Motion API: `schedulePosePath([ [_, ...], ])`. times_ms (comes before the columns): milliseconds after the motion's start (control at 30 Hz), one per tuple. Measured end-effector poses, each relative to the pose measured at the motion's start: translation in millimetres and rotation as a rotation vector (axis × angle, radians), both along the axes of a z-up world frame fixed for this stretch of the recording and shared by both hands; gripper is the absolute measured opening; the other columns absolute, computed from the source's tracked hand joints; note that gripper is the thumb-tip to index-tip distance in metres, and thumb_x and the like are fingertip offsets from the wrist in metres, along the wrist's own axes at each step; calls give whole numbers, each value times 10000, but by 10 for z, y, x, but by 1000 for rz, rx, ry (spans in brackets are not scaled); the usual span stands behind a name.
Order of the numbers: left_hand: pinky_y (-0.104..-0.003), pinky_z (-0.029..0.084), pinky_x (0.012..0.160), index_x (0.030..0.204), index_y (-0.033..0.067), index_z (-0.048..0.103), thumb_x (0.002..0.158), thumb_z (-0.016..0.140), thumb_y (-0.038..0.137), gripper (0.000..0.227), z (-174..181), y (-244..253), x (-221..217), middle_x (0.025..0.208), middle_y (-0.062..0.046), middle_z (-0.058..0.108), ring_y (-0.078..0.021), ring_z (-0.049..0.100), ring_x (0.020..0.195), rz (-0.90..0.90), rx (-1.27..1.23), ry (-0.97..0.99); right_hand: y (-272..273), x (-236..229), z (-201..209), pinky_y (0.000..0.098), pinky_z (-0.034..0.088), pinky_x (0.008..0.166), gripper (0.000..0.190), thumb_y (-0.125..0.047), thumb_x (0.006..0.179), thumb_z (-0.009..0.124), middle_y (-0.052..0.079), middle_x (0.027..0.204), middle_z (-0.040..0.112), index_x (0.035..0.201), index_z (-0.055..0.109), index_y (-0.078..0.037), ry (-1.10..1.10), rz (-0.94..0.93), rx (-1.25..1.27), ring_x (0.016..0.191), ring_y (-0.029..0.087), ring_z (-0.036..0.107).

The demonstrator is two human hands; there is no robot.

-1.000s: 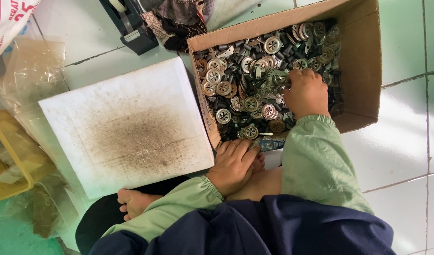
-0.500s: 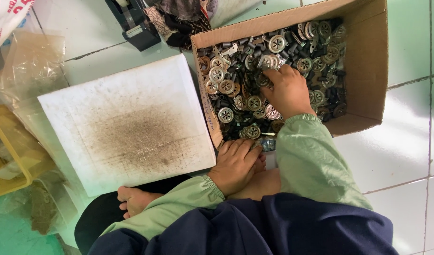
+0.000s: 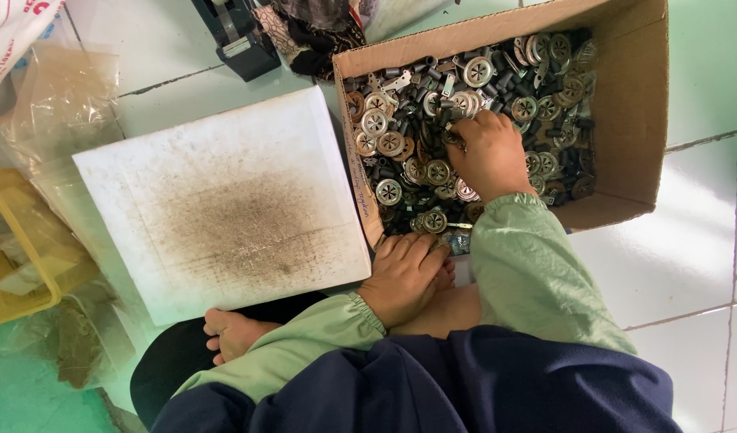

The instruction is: The person sits on the floor and sorts small metal hardware parts from a cardboard box onto a white board. They then place the sorted parts into a small plastic bag, seal it, and set it aside in a yellow container. The person repeats this process with another batch of parts.

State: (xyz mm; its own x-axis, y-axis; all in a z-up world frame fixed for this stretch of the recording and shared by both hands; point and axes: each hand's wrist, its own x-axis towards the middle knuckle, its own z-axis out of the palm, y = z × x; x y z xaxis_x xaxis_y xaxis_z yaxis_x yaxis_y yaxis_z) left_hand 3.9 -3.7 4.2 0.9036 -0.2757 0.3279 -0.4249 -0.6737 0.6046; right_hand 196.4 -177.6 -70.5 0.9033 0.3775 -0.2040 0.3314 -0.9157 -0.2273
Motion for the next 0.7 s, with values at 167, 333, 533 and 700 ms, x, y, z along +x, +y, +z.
schedulePosePath([
  [167,-432,473,884,1262,81,623,935,567,182,347,48,-6,9,1143,-152,611,-341,628,1070,-1,-3,-6,21,21,-48,557,559,894,232,-326,973,725,69,1029,635,1117,745,-146,12,-81,37,1130,367,649],
  [333,-452,481,865,1277,71,610,923,575,147,364,149,11,6,1140,-171,613,-359,634,1047,-22,9,-17,9,21,-177,547,550,902,218,-344,948,742,56,1025,635,1056,743,-155,-62,-90,11,1136,347,647],
  [533,-489,496,912,1253,75,630,943,594,204,338,-39,-37,-51,1152,-158,627,-370,639,1058,-18,-11,76,-169,-73,0,523,598,800,170,-238,951,663,107,991,657,991,759,-104,26,-98,123,1027,377,678],
  [700,-510,525,955,1318,53,595,936,678,98,393,-6,-79,229,1180,-196,640,-421,644,1129,105,-282,172,-200,-566,1113,530,608,803,201,-184,991,627,163,1028,700,1068,773,-69,232,-56,210,1052,400,686],
])
